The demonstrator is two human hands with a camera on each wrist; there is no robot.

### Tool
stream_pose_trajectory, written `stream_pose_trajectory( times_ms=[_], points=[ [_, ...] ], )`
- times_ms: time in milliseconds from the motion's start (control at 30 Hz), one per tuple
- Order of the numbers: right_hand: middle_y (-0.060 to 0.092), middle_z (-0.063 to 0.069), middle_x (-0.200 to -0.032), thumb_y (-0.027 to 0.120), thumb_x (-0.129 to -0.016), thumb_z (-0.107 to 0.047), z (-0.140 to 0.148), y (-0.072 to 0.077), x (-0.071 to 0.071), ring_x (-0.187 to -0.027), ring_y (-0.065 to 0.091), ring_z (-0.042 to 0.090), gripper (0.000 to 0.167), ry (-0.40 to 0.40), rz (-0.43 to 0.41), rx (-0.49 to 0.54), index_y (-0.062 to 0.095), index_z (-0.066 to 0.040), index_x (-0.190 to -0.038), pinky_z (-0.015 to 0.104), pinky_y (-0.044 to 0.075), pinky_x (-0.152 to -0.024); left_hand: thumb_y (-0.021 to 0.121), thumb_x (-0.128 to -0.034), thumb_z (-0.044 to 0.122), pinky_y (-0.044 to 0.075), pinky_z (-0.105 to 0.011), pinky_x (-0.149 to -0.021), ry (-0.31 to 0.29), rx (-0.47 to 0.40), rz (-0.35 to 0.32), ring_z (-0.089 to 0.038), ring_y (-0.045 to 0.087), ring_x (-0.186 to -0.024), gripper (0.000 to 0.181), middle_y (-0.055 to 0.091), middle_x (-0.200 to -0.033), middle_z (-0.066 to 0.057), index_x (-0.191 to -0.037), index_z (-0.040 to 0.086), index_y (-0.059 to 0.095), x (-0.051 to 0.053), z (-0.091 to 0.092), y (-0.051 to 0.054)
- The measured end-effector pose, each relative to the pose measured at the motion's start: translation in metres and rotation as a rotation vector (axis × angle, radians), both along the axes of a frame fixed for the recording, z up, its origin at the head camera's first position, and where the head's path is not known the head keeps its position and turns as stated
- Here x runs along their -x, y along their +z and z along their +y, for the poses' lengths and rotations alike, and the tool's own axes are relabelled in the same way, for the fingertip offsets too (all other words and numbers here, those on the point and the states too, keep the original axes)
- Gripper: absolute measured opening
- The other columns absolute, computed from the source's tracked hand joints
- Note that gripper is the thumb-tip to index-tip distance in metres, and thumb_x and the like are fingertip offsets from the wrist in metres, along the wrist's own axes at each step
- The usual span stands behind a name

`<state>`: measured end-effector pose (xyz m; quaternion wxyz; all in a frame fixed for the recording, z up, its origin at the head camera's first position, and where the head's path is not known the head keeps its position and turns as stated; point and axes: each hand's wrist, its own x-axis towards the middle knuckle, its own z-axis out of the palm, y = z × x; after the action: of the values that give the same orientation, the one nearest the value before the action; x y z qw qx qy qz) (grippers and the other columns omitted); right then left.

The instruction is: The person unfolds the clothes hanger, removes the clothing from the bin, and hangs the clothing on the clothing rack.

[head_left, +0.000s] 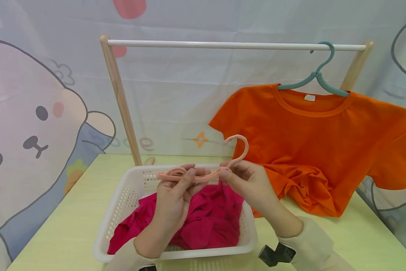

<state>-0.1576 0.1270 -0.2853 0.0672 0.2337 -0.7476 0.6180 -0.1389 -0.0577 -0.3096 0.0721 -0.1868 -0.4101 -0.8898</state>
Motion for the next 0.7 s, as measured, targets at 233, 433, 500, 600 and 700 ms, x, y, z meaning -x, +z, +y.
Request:
stream_pose_trajectory(
  times_ms=[233,433,500,600,700],
  points=[
    [0.068,0.011,-0.106,0.069,-0.090,-0.013,0.011,0.002,-0.001,-0.080,0.065,0.016,0.015,-0.010,0.026,-0.035,0.068,0.001,-0.095,0.029,0.056,-0.074,0.057,-0.0933,-0.004,0.055,-0.038,-0.085,0.059,0.106,-0.104,-0.015,0.070,-0.084,0.014,0.071,-0.087,-0.002,-0.102,0.006,0.062,-0.001,-0.009,0.004],
    [0.067,0.011,-0.105,0.068,-0.090,-0.012,0.017,0.001,-0.002,-0.081,0.065,0.018,0.015,-0.017,0.025,-0.059,0.067,0.002,-0.096,0.028,0.056,-0.074,0.058,-0.0899,-0.007,0.055,-0.035,-0.087,0.063,0.231,-0.087,-0.012,0.070,-0.083,0.026,0.072,-0.086,0.001,-0.101,0.014,0.067,-0.002,-0.021,0.005],
    [0.067,0.012,-0.106,0.068,-0.090,-0.012,0.019,0.001,-0.002,-0.082,0.066,0.019,0.016,-0.015,0.016,-0.064,0.067,0.003,-0.097,0.029,0.056,-0.076,0.060,-0.0893,-0.005,0.055,-0.032,-0.087,0.067,0.307,-0.087,-0.010,0.070,-0.083,0.027,0.073,-0.086,0.003,-0.099,0.019,0.069,-0.002,-0.026,0.006],
    [0.066,0.014,-0.107,0.068,-0.090,-0.012,0.022,0.002,-0.002,-0.082,0.065,0.019,0.016,-0.013,0.004,-0.082,0.068,0.002,-0.098,0.029,0.056,-0.076,0.064,-0.0882,-0.001,0.054,-0.029,-0.085,0.059,0.422,-0.091,-0.008,0.069,-0.085,0.026,0.074,-0.086,0.006,-0.098,0.023,0.071,-0.002,-0.033,0.008],
    [0.067,0.014,-0.106,0.068,-0.090,-0.013,0.023,0.002,-0.003,-0.081,0.065,0.018,0.016,-0.005,-0.002,-0.093,0.068,0.002,-0.098,0.030,0.056,-0.075,0.068,-0.0870,0.002,0.055,-0.029,-0.084,0.032,0.507,-0.081,-0.008,0.068,-0.089,0.023,0.074,-0.087,0.006,-0.099,0.022,0.071,-0.001,-0.038,0.011]
  ],
)
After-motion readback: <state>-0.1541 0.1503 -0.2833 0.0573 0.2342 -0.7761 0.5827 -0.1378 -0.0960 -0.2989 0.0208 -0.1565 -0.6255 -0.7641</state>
